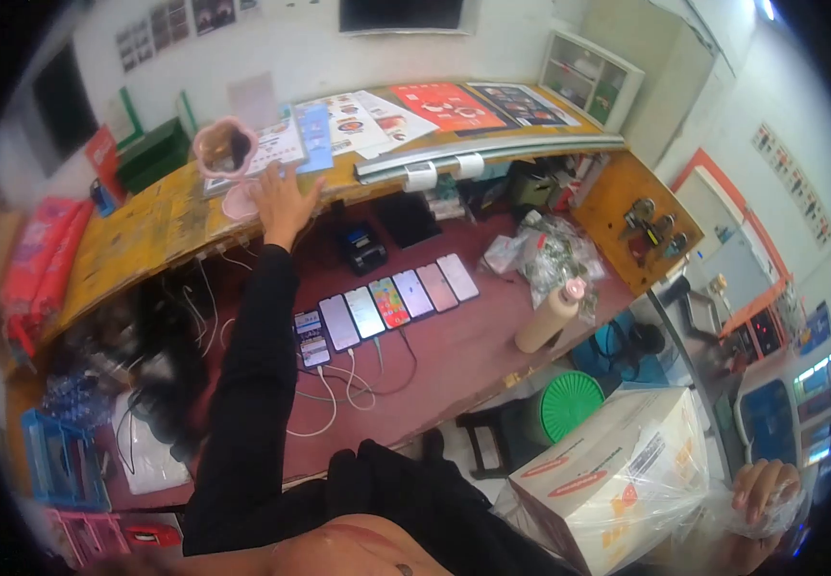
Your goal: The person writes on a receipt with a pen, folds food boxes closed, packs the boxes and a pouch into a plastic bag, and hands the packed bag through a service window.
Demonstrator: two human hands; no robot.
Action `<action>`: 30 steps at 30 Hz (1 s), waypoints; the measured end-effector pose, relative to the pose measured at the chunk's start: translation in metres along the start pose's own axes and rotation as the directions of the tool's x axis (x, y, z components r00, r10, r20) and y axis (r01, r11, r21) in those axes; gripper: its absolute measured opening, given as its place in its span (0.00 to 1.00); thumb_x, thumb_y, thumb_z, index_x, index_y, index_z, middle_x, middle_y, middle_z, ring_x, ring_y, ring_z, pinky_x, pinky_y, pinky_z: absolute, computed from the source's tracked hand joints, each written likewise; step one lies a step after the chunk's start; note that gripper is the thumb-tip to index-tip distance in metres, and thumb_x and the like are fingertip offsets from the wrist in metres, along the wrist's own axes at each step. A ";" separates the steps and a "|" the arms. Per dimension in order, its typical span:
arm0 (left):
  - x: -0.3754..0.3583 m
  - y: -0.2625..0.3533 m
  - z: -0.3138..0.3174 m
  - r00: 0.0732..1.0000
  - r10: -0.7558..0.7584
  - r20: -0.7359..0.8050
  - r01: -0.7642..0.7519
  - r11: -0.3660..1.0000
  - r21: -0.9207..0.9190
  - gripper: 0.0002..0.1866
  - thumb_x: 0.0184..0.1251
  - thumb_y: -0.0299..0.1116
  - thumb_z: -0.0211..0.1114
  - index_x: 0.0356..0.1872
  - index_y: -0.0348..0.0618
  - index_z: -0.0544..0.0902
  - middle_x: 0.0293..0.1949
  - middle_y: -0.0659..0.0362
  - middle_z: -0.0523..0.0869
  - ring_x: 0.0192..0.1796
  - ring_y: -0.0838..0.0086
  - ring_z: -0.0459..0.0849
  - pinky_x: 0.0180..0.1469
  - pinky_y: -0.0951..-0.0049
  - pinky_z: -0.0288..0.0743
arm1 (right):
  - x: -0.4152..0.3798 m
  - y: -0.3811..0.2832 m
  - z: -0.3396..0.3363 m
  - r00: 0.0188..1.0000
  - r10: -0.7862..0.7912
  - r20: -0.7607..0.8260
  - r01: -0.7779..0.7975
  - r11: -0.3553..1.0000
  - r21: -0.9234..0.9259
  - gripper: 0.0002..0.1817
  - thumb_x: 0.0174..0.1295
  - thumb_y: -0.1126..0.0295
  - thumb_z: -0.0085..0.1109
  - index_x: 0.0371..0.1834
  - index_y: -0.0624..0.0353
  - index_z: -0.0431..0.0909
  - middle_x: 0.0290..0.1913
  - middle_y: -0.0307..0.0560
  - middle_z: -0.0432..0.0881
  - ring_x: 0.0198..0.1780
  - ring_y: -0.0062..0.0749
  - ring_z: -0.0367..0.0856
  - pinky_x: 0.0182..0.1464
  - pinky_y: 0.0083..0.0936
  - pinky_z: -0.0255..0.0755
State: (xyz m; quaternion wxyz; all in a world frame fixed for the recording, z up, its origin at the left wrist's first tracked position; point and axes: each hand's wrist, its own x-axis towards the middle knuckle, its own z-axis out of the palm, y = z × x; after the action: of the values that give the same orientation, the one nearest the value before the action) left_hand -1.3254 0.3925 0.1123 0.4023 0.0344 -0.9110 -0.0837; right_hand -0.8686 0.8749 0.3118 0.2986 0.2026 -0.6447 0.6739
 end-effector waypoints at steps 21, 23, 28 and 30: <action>-0.237 0.138 0.017 0.828 0.414 -0.378 -0.536 0.783 -0.317 0.32 0.59 0.51 0.63 0.59 0.40 0.73 0.58 0.49 0.76 0.62 0.50 0.69 0.69 0.47 0.53 | -0.218 -0.197 -0.154 0.977 -0.015 -0.211 -0.026 0.981 -0.190 0.14 0.61 0.71 0.59 0.48 0.55 0.70 0.29 0.37 0.74 0.35 0.28 0.74 0.46 0.23 0.67; -0.348 0.221 -0.021 0.858 0.481 -0.181 -0.459 0.558 -0.691 0.25 0.54 0.43 0.68 0.52 0.42 0.79 0.50 0.47 0.80 0.56 0.50 0.74 0.61 0.51 0.63 | -0.241 -0.217 -0.188 0.979 -0.017 -0.204 -0.024 0.980 -0.197 0.14 0.60 0.72 0.60 0.48 0.55 0.70 0.29 0.37 0.74 0.35 0.28 0.74 0.46 0.22 0.67; -0.610 0.396 -0.082 0.180 0.789 0.587 0.136 0.572 -0.809 0.13 0.59 0.35 0.63 0.40 0.36 0.84 0.35 0.46 0.86 0.41 0.50 0.85 0.43 0.54 0.76 | -0.316 -0.270 -0.310 0.998 0.029 -0.049 -0.038 0.983 -0.179 0.19 0.56 0.72 0.67 0.50 0.53 0.72 0.31 0.37 0.79 0.37 0.30 0.79 0.47 0.22 0.71; -0.712 0.405 -0.095 0.146 0.921 0.360 0.104 0.348 -0.932 0.17 0.60 0.37 0.63 0.46 0.38 0.83 0.38 0.47 0.87 0.43 0.51 0.85 0.46 0.55 0.77 | -0.343 -0.281 -0.343 0.997 -0.004 -0.072 -0.014 0.967 -0.253 0.28 0.45 0.72 0.75 0.52 0.51 0.74 0.34 0.40 0.84 0.40 0.34 0.85 0.48 0.22 0.76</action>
State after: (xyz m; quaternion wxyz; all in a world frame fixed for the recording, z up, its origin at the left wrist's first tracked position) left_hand -0.7735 0.8717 -0.2691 -0.2225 -0.5200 -0.7461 -0.3513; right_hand -0.3900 1.1637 0.2670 0.3433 0.1368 -0.7149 0.5936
